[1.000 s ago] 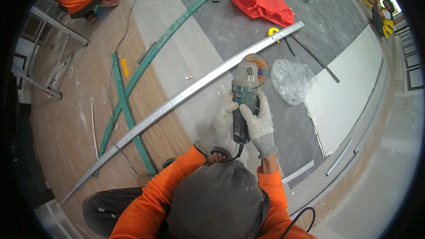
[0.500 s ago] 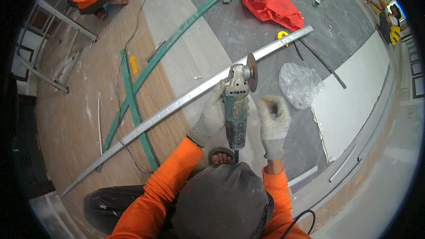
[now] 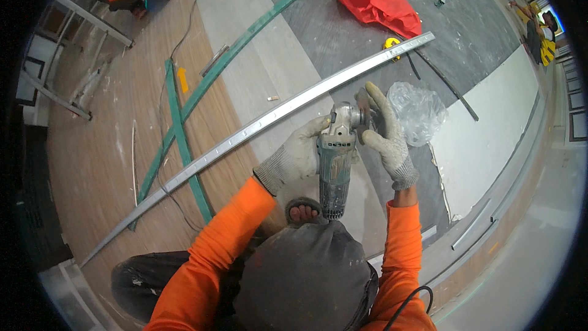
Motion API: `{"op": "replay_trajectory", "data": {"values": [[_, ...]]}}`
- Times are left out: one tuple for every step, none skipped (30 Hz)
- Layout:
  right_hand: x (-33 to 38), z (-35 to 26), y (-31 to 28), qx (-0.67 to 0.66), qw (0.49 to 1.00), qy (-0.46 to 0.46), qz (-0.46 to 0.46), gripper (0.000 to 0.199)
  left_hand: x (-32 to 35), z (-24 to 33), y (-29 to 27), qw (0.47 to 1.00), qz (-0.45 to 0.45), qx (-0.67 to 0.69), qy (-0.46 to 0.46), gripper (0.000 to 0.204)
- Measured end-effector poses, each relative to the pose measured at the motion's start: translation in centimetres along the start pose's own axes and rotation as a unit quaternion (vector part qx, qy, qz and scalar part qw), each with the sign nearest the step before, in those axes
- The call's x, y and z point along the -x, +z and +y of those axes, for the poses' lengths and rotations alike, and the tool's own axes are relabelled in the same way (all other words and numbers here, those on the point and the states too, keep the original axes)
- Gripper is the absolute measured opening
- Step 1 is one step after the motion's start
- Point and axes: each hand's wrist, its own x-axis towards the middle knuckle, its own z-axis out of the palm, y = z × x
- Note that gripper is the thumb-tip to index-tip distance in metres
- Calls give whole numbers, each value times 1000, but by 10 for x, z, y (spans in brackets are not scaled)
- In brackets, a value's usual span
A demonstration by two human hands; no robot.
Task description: The person measures a long metal strip with a tape measure and marks it. Then, they use an angle grinder to cut the metal strip at the marked point, producing sparks.
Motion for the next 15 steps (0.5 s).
{"op": "replay_trajectory", "data": {"values": [[1,0,1,-4,1000,-6,-1,126,1,1,-1,1000,-13,7,-1,48],[2,0,2,-8,1000,-12,-2,127,3,1,-2,1000,-26,14,-2,47],[3,1,-1,-11,1000,-13,3,128,3,0,4,1000,-17,0,-5,46],[4,4,-5,-14,1000,-14,9,129,3,-2,11,1000,-9,-13,-7,45],[6,5,-8,-18,1000,-15,14,131,4,-4,17,1000,0,-27,-10,43],[6,4,-10,-16,1000,-12,18,132,6,-9,30,994,47,-94,17,43],[7,3,-12,-13,1000,-7,23,134,8,-17,45,982,93,-159,43,43],[9,1,-13,-10,1000,-2,29,135,7,-22,51,963,137,-223,67,43],[7,-3,-8,-12,1000,0,23,136,7,-21,43,977,113,-172,59,43],[6,-6,-3,-14,1000,3,17,138,6,-19,29,987,89,-121,51,43],[4,-9,0,-16,1000,5,11,139,5,-20,16,995,64,-69,42,43],[5,-10,-2,-17,1000,6,5,139,5,-21,17,994,61,-80,41,44],[6,-11,-5,-19,1000,7,-1,139,5,-23,19,993,58,-91,42,44],[6,-11,-8,-20,1000,8,-8,139,6,-25,20,992,55,-102,42,44],[6,-11,-12,-1,1000,-11,-26,140,6,-27,23,992,62,-97,42,44]]}}
